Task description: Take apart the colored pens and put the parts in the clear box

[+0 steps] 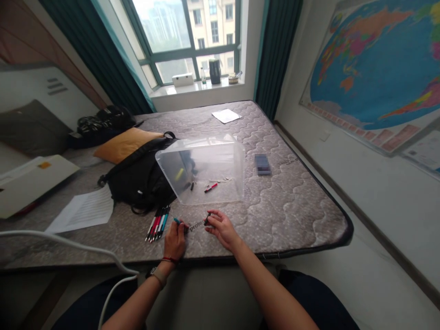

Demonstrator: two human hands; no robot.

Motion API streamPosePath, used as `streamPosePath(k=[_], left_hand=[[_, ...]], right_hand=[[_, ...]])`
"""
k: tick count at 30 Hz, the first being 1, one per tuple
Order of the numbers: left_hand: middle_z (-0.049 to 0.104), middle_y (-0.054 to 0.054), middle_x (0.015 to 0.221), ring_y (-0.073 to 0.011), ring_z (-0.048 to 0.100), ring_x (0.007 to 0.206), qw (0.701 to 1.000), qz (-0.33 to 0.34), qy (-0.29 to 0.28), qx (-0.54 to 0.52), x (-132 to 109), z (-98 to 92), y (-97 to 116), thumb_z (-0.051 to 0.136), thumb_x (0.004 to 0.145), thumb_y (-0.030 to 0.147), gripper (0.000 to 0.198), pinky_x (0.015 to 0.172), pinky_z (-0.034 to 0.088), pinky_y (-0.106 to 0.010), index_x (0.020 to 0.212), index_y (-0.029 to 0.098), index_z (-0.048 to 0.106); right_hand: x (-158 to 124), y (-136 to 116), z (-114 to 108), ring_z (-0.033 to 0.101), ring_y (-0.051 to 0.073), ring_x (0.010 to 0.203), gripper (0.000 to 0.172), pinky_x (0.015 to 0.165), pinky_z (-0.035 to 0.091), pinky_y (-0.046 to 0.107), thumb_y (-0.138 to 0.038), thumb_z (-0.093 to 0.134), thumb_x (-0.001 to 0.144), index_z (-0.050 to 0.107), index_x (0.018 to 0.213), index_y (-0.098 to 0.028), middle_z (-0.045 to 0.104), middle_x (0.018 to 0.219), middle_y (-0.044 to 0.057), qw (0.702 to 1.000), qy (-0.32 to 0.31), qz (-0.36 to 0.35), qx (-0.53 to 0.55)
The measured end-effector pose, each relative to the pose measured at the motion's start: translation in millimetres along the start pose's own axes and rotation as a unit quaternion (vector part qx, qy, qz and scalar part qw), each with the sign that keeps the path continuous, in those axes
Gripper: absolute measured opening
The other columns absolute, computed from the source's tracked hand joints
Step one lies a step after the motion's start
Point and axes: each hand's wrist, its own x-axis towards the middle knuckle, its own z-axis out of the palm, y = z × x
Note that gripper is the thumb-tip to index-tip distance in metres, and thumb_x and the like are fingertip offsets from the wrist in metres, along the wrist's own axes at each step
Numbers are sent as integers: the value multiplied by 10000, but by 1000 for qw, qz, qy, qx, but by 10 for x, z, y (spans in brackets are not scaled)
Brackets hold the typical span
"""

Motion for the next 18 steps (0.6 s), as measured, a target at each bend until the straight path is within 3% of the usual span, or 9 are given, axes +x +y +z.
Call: streamPosePath(k=[9,18], left_hand=[[588,-26,787,-199,582,769,999,24,23,30,5,13,-59,379,984,338,228,754,448,-325,864,232,542],[581,-34,820,-206,574,822,996,49,10,71,3,18,-72,368,994,347,215,759,442,-326,889,241,522]], right_hand=[[36,17,-39,654,164,809,452,727,520,310,-331,836,697,648,1096,-235,708,927,41,1000,-3,6,7],[18,-8,-36,646,156,813,417,730,516,301,-298,813,735,642,1111,-241,703,922,35,1000,-11,15,14]])
